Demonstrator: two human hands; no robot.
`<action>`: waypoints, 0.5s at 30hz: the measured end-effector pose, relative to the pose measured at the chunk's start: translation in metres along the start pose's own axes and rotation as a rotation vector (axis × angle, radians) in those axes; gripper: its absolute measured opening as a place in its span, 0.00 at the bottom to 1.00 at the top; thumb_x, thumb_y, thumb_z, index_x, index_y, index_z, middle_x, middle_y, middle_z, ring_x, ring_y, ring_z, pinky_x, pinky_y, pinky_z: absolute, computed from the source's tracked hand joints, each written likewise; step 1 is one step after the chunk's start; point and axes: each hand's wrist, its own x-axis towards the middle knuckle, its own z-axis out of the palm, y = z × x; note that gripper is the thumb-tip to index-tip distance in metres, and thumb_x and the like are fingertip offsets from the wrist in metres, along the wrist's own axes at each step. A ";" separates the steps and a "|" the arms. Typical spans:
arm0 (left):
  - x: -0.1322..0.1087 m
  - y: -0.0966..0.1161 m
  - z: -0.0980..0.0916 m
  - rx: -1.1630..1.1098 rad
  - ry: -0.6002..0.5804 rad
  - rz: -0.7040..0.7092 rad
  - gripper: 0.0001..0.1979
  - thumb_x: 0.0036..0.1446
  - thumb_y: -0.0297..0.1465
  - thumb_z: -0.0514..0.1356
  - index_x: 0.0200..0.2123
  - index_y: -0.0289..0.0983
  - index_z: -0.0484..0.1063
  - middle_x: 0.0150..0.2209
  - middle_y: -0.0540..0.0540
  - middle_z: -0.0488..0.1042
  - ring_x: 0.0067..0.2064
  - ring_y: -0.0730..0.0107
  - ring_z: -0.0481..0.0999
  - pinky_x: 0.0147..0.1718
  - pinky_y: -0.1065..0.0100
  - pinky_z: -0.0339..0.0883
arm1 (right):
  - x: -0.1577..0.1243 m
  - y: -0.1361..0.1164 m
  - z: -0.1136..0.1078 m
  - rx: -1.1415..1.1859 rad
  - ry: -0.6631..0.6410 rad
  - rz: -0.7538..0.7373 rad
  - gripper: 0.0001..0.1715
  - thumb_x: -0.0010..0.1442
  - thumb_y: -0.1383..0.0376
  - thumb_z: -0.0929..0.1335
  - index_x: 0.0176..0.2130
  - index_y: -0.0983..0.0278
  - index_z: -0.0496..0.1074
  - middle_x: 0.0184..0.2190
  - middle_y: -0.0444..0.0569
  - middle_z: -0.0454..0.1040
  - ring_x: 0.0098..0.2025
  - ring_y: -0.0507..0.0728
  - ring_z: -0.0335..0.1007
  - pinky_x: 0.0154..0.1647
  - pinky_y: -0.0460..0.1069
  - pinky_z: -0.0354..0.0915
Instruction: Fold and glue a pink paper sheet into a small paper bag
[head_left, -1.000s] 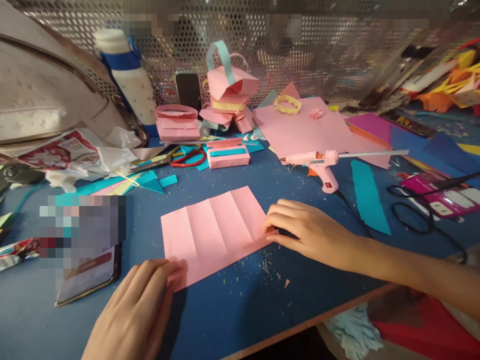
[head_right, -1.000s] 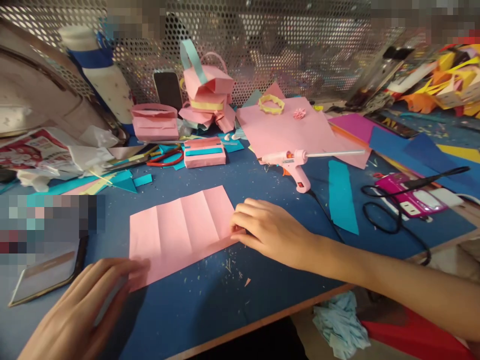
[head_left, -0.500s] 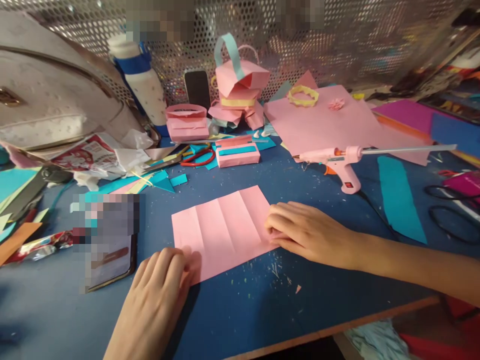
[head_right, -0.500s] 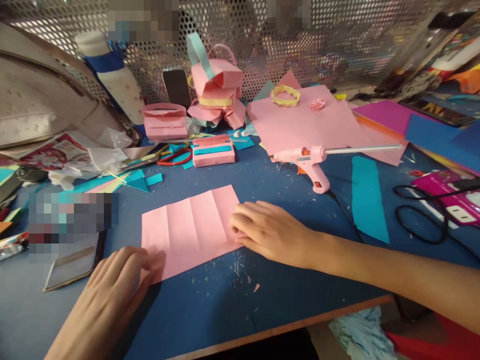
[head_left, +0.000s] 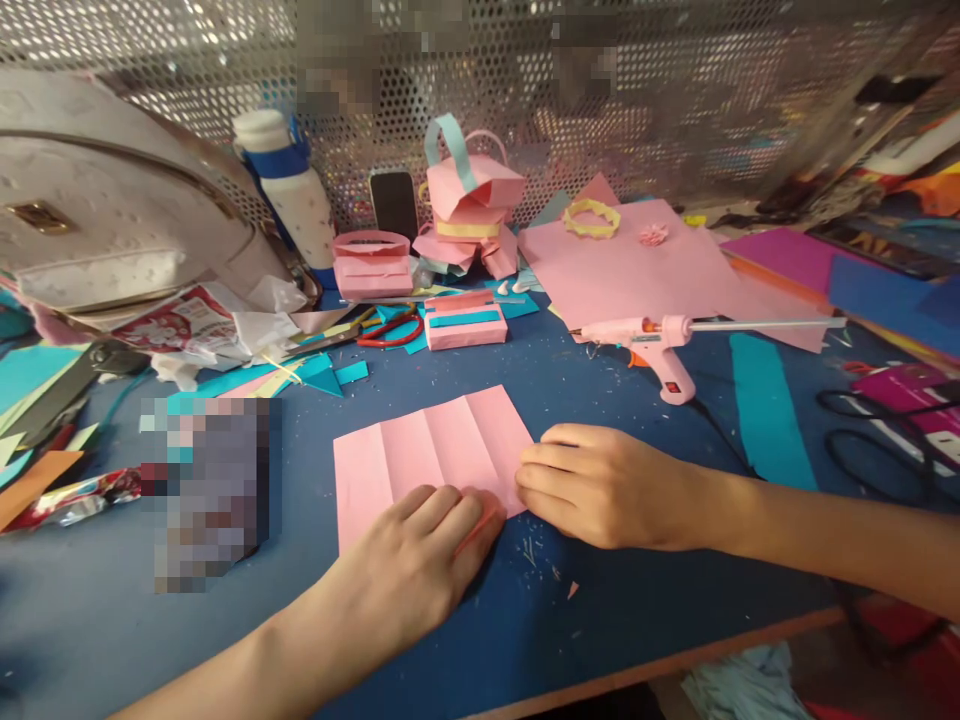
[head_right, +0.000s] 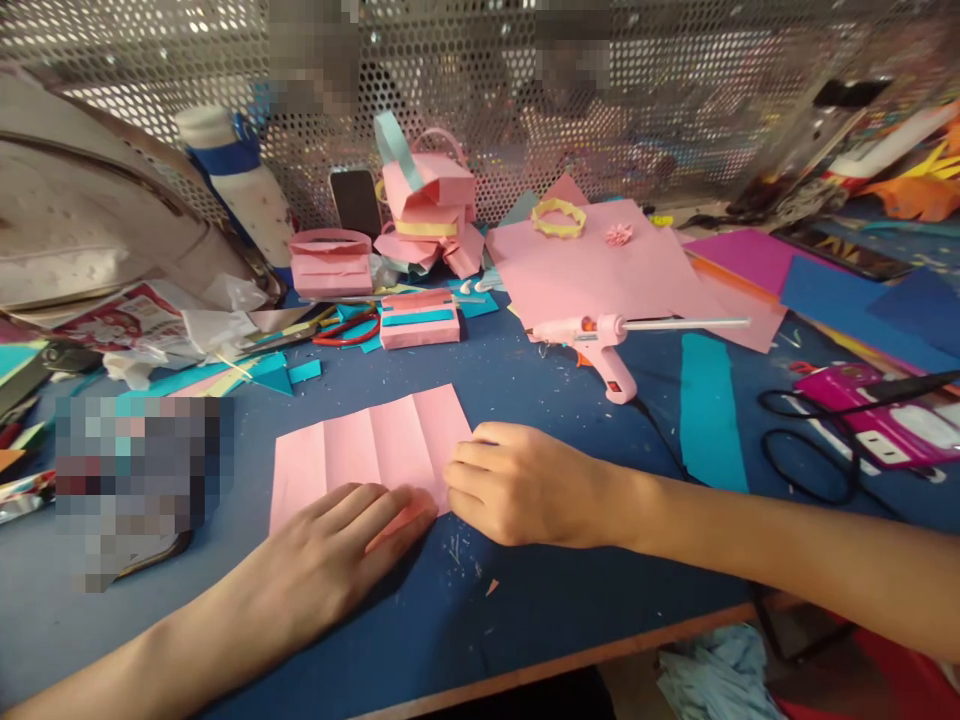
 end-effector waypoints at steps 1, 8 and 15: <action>0.003 -0.003 0.001 -0.014 -0.001 0.014 0.18 0.66 0.22 0.47 0.56 0.31 0.67 0.48 0.41 0.75 0.40 0.63 0.75 0.38 0.62 0.73 | 0.001 0.001 0.000 -0.033 0.003 -0.038 0.13 0.66 0.74 0.61 0.36 0.65 0.74 0.33 0.49 0.75 0.37 0.55 0.67 0.38 0.51 0.62; 0.005 -0.016 0.009 -0.088 0.083 0.089 0.20 0.68 0.24 0.45 0.58 0.27 0.66 0.46 0.39 0.74 0.42 0.61 0.72 0.39 0.61 0.72 | -0.002 0.023 0.009 -0.102 0.214 -0.376 0.12 0.67 0.68 0.63 0.33 0.62 0.74 0.35 0.47 0.76 0.39 0.53 0.68 0.37 0.50 0.64; 0.000 -0.017 0.015 -0.103 0.087 0.120 0.22 0.68 0.23 0.43 0.62 0.27 0.62 0.55 0.40 0.71 0.49 0.60 0.70 0.47 0.60 0.67 | 0.006 0.027 0.023 0.453 0.063 0.035 0.08 0.68 0.64 0.64 0.36 0.63 0.71 0.35 0.46 0.74 0.39 0.54 0.64 0.41 0.51 0.60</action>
